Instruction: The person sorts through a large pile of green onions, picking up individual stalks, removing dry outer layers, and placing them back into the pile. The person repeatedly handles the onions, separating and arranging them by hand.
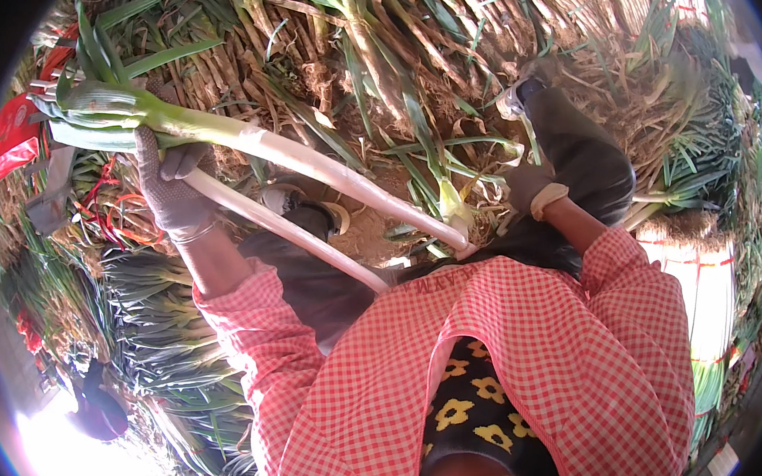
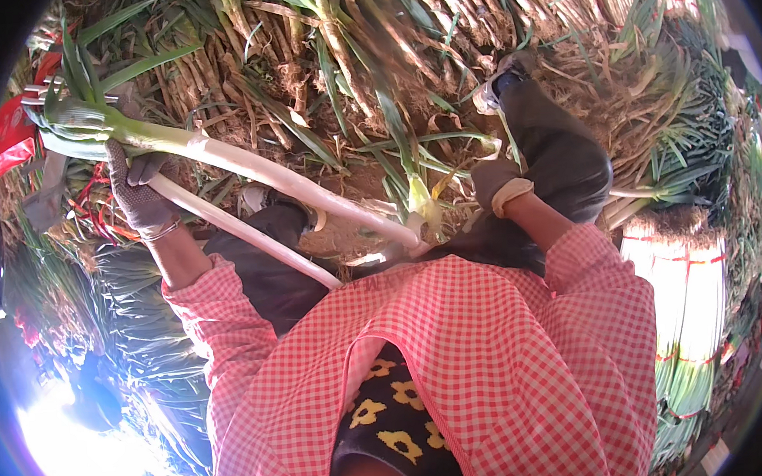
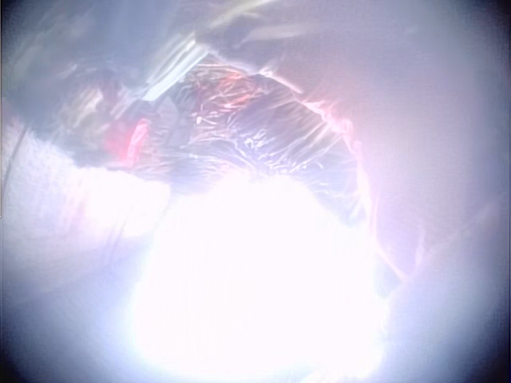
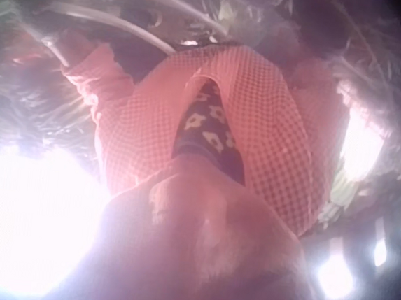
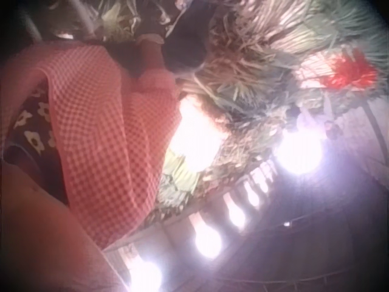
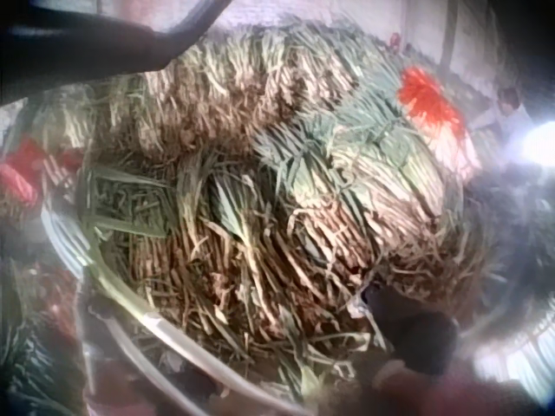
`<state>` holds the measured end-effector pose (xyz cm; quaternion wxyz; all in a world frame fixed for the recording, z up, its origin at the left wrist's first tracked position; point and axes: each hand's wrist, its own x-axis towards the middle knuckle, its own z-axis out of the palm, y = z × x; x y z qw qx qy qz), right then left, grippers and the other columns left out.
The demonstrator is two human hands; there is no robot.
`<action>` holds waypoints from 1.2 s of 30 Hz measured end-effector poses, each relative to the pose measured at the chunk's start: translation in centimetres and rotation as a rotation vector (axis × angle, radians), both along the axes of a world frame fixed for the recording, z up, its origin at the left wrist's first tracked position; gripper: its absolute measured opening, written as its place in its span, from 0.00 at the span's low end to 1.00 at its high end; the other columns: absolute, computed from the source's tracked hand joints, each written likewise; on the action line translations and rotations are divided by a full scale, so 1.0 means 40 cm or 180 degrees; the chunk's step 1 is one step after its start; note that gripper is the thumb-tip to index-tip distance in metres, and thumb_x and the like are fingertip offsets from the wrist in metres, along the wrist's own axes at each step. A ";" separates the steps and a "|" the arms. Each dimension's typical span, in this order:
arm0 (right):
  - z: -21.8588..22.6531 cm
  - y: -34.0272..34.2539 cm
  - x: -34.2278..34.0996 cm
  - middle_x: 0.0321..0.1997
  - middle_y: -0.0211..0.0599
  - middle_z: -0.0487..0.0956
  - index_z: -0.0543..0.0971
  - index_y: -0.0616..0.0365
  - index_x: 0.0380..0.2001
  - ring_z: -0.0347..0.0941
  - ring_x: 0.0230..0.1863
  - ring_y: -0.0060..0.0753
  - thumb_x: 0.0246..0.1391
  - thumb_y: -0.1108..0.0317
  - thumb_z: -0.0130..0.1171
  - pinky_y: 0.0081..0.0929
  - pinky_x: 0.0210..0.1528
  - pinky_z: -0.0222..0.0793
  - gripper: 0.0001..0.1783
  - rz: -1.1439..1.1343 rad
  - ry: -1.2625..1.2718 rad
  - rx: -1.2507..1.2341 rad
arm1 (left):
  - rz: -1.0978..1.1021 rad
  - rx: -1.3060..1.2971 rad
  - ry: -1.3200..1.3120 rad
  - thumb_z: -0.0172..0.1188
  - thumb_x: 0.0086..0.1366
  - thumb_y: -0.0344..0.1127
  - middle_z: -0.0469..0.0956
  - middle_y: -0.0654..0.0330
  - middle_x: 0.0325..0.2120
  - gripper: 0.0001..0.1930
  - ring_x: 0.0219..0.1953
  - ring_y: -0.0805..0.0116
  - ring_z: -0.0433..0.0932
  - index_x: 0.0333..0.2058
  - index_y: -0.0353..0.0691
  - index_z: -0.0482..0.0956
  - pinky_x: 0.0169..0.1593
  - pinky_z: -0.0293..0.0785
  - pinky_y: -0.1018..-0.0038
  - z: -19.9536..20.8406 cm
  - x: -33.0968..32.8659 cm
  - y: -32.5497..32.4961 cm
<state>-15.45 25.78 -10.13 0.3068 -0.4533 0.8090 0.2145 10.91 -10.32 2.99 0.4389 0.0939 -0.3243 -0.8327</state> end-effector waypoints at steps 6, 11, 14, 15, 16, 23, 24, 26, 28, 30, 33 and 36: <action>0.246 -0.173 0.108 0.46 0.47 0.78 0.64 0.61 0.60 0.78 0.40 0.44 0.53 0.54 0.62 0.37 0.44 0.75 0.36 0.0114 -0.3082 -0.1519 | -0.0128 0.0407 -0.0031 0.55 0.68 0.37 0.73 0.70 0.23 0.09 0.14 0.88 0.61 0.42 0.39 0.73 0.20 0.63 0.88 -0.002 -0.002 -0.064; 0.319 -0.259 0.139 0.28 0.31 0.76 0.71 0.59 0.53 0.73 0.24 0.19 0.56 0.61 0.55 0.21 0.20 0.71 0.23 -0.1436 -0.4462 -0.0842 | 0.0650 -0.0171 -0.1242 0.70 0.53 0.51 0.80 0.60 0.28 0.31 0.24 0.67 0.79 0.50 0.39 0.72 0.35 0.81 0.75 0.027 -0.066 -0.004; 0.322 -0.279 0.139 0.32 0.30 0.76 0.70 0.59 0.52 0.74 0.30 0.20 0.56 0.58 0.56 0.19 0.23 0.75 0.24 -0.1489 -0.4790 -0.1347 | -0.0003 0.0573 -0.1036 0.69 0.55 0.45 0.79 0.55 0.38 0.25 0.42 0.61 0.80 0.46 0.37 0.74 0.47 0.80 0.64 0.007 -0.134 -0.005; 0.324 -0.274 0.144 0.33 0.30 0.76 0.69 0.59 0.54 0.74 0.31 0.20 0.57 0.57 0.56 0.19 0.22 0.75 0.26 -0.1475 -0.4501 -0.1271 | -0.0119 0.0398 -0.0674 0.68 0.56 0.43 0.79 0.56 0.37 0.23 0.40 0.62 0.79 0.46 0.37 0.74 0.46 0.80 0.65 -0.008 -0.146 -0.012; 0.326 -0.272 0.142 0.34 0.30 0.76 0.67 0.59 0.57 0.74 0.32 0.21 0.57 0.56 0.56 0.19 0.22 0.75 0.28 -0.1356 -0.4471 -0.1476 | -0.0393 0.0207 -0.0319 0.67 0.57 0.42 0.79 0.57 0.36 0.22 0.38 0.62 0.79 0.46 0.36 0.74 0.44 0.79 0.66 -0.024 -0.152 -0.023; 0.316 -0.091 0.180 0.29 0.29 0.77 0.70 0.64 0.54 0.69 0.25 0.15 0.62 0.59 0.54 0.15 0.26 0.65 0.23 -0.1391 -0.3392 -0.3051 | 0.0575 0.0451 -0.0957 0.57 0.65 0.38 0.76 0.61 0.37 0.12 0.38 0.64 0.76 0.46 0.43 0.73 0.44 0.78 0.66 -0.096 -0.168 -0.092; 0.296 -0.062 0.194 0.28 0.29 0.77 0.73 0.64 0.50 0.69 0.24 0.14 0.61 0.60 0.55 0.15 0.25 0.64 0.21 -0.1098 -0.2785 -0.3327 | 0.0362 0.0374 -0.0534 0.58 0.64 0.37 0.77 0.61 0.34 0.11 0.35 0.65 0.77 0.44 0.42 0.74 0.44 0.79 0.66 -0.100 -0.170 -0.091; 0.272 0.022 0.203 0.23 0.32 0.75 0.78 0.62 0.42 0.70 0.24 0.16 0.59 0.61 0.57 0.17 0.25 0.65 0.15 -0.0914 -0.2271 -0.3000 | 0.0276 0.0720 -0.0901 0.59 0.64 0.36 0.76 0.61 0.31 0.11 0.33 0.65 0.77 0.43 0.41 0.74 0.41 0.79 0.66 -0.099 -0.167 -0.102; 0.259 0.102 0.195 0.23 0.37 0.76 0.78 0.60 0.41 0.72 0.23 0.20 0.59 0.60 0.58 0.21 0.26 0.67 0.14 -0.1302 -0.2154 -0.2449 | 0.0705 0.1150 -0.0870 0.62 0.62 0.35 0.75 0.61 0.28 0.09 0.31 0.63 0.78 0.38 0.41 0.73 0.37 0.81 0.65 -0.086 -0.152 -0.124; 0.257 0.143 0.160 0.24 0.39 0.77 0.79 0.59 0.39 0.74 0.24 0.29 0.57 0.60 0.58 0.27 0.27 0.69 0.14 -0.0724 -0.1422 -0.2408 | 0.1155 0.1007 -0.0979 0.62 0.61 0.34 0.75 0.60 0.27 0.10 0.30 0.61 0.78 0.38 0.40 0.73 0.40 0.81 0.64 -0.077 -0.138 -0.130; 0.271 0.097 0.086 0.28 0.43 0.77 0.79 0.57 0.40 0.75 0.30 0.45 0.54 0.61 0.59 0.34 0.32 0.71 0.14 0.0256 -0.0402 -0.2446 | 0.0540 0.0850 -0.0944 0.61 0.63 0.37 0.76 0.60 0.28 0.12 0.31 0.61 0.78 0.42 0.39 0.73 0.41 0.81 0.62 -0.075 -0.157 -0.087; 0.269 -0.056 0.047 0.40 0.45 0.78 0.76 0.61 0.47 0.76 0.42 0.42 0.54 0.60 0.60 0.33 0.45 0.71 0.21 -0.1084 -0.1367 -0.3505 | -0.0252 0.0467 -0.1158 0.59 0.64 0.37 0.78 0.58 0.32 0.14 0.35 0.62 0.79 0.43 0.35 0.73 0.44 0.81 0.64 -0.088 -0.207 0.021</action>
